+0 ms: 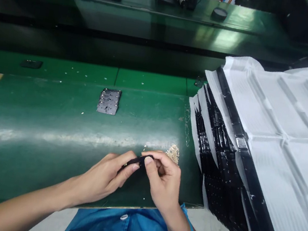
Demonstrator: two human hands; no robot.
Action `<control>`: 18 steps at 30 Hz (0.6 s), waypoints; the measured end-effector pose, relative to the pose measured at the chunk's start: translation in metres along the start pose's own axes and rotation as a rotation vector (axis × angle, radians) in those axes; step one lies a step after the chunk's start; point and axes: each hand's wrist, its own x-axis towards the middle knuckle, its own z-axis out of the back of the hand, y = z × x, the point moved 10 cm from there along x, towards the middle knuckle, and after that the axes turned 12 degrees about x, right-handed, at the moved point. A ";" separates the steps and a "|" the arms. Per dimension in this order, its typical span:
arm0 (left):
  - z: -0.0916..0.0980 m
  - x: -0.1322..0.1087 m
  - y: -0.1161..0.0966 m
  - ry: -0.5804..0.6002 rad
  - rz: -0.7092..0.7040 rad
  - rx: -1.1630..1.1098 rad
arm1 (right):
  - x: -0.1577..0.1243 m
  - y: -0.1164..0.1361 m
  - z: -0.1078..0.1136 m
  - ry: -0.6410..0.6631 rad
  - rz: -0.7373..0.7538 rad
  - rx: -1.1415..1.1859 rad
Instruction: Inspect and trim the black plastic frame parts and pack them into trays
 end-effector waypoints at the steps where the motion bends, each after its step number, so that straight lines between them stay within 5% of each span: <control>1: 0.001 -0.001 -0.001 -0.007 -0.005 0.019 | 0.000 0.001 0.000 -0.006 0.010 -0.002; 18: -0.018 0.016 -0.003 0.114 0.005 -0.022 | 0.002 -0.009 0.020 -0.019 0.045 0.032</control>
